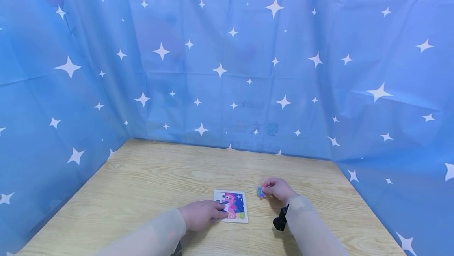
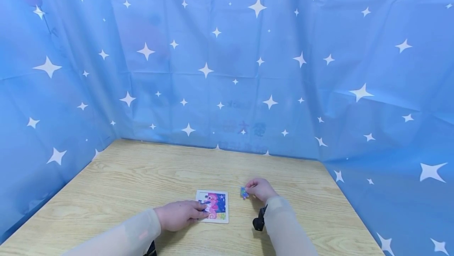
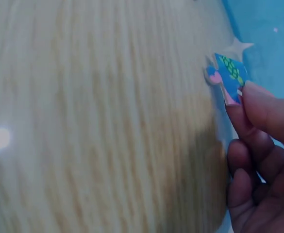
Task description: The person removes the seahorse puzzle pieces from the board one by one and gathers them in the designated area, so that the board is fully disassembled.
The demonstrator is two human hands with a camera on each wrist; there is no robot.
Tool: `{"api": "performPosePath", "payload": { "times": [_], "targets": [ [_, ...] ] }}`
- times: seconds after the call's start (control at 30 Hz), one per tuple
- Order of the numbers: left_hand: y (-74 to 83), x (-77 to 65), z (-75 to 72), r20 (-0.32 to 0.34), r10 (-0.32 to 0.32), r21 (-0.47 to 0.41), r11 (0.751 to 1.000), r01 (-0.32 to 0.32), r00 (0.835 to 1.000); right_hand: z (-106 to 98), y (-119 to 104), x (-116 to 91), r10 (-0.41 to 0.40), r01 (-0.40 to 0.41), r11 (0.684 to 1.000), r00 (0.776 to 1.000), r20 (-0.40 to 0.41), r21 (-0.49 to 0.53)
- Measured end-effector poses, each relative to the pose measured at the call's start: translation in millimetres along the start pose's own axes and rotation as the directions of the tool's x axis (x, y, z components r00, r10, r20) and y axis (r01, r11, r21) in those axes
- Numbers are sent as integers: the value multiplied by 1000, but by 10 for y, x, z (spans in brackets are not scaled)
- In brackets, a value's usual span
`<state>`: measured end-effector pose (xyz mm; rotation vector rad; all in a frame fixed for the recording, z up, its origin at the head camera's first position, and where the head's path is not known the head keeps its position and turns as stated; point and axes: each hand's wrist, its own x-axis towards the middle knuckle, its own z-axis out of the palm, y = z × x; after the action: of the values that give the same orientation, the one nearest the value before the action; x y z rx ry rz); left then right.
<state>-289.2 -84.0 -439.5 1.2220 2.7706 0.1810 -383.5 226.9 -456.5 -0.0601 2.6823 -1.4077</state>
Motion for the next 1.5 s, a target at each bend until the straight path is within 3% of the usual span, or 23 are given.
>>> {"api": "performPosePath", "payload": {
  "times": [0.67, 1.3, 1.5],
  "targets": [
    [-8, 10, 7, 20, -19, -28, 999, 19, 1000, 22, 51, 4, -8, -2, 990, 997, -71, -140],
    [-18, 30, 31, 16, -28, -19, 999, 28, 999, 30, 16, -29, 5, -9, 997, 999, -52, -80],
    [-2, 11, 1, 26, -32, -25, 999, 33, 999, 104, -141, -30, -6, 2, 998, 998, -56, -70]
  ]
}}
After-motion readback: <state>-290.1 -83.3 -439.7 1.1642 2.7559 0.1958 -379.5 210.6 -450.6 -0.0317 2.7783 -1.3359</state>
